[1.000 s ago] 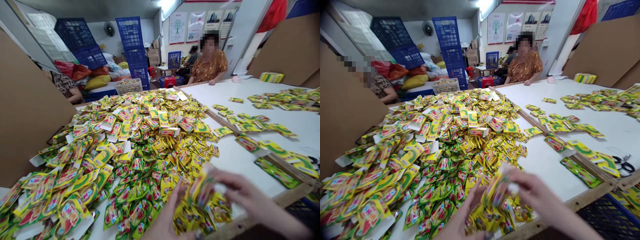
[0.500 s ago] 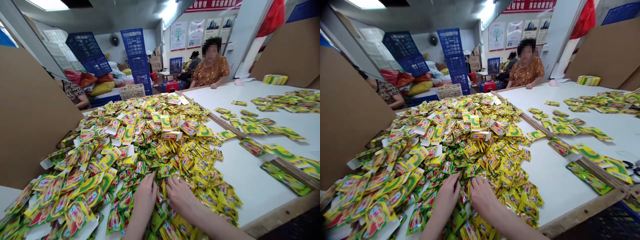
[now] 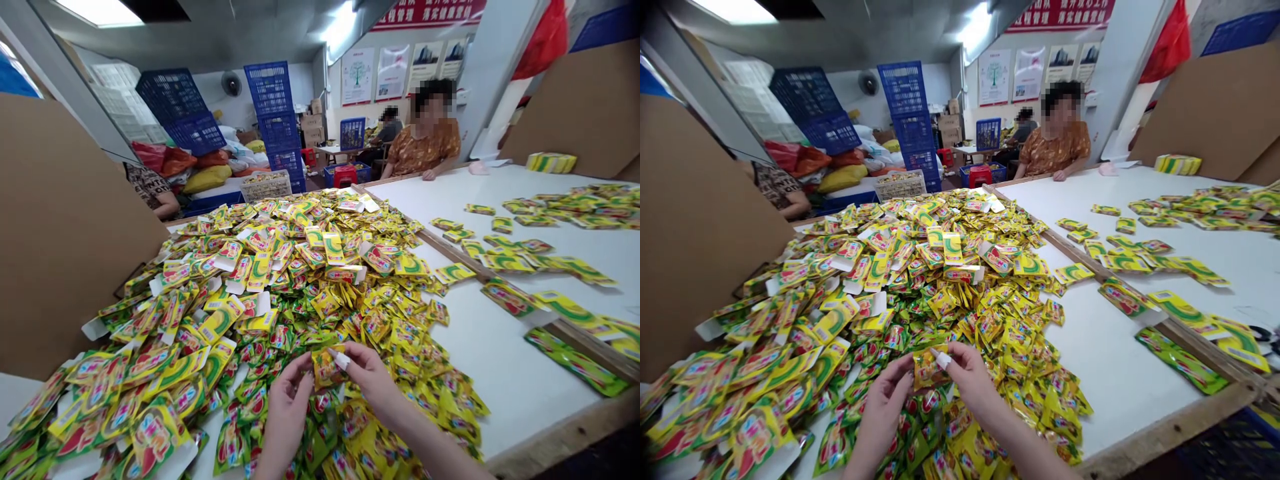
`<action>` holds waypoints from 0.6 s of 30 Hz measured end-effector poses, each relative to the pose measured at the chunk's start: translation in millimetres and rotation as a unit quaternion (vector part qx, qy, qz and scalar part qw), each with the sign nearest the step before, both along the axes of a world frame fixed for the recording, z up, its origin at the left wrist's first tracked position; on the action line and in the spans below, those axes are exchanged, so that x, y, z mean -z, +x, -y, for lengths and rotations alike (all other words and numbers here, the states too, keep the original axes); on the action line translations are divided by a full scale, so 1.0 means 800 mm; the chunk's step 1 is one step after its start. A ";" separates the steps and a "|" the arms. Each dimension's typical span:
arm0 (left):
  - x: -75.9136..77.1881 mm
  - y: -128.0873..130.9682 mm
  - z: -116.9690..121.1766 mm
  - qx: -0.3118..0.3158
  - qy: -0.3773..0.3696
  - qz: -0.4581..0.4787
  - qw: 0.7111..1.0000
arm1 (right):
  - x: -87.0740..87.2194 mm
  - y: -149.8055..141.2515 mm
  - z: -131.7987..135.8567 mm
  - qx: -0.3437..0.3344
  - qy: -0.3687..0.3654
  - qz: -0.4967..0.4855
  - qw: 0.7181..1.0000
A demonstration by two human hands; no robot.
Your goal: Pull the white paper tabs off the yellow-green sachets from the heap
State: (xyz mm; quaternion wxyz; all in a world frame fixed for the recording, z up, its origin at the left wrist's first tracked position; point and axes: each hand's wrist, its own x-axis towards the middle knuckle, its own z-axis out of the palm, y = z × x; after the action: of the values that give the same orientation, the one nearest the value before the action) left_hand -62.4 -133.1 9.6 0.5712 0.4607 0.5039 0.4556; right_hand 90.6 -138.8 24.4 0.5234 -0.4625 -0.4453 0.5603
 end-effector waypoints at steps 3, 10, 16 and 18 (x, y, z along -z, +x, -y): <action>-0.002 0.004 0.003 -0.007 -0.009 -0.006 1.000 | 0.004 -0.008 0.003 0.021 0.021 0.008 1.000; 0.001 0.022 0.005 0.006 0.052 -0.070 0.996 | 0.015 0.000 0.011 -0.065 -0.038 -0.085 0.994; -0.024 -0.045 -0.059 -0.036 0.281 -0.446 0.849 | 0.023 0.039 0.005 -0.018 0.027 0.089 0.996; -0.032 -0.084 -0.096 -0.098 0.282 -0.471 0.830 | 0.023 0.051 0.006 0.005 0.018 0.137 0.990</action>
State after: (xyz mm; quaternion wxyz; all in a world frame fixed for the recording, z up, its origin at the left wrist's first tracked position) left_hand -129.5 -56.6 35.1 0.0623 0.7087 0.6042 0.3589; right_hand 131.7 -143.9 6.0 0.4683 -0.5274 -0.5205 0.4812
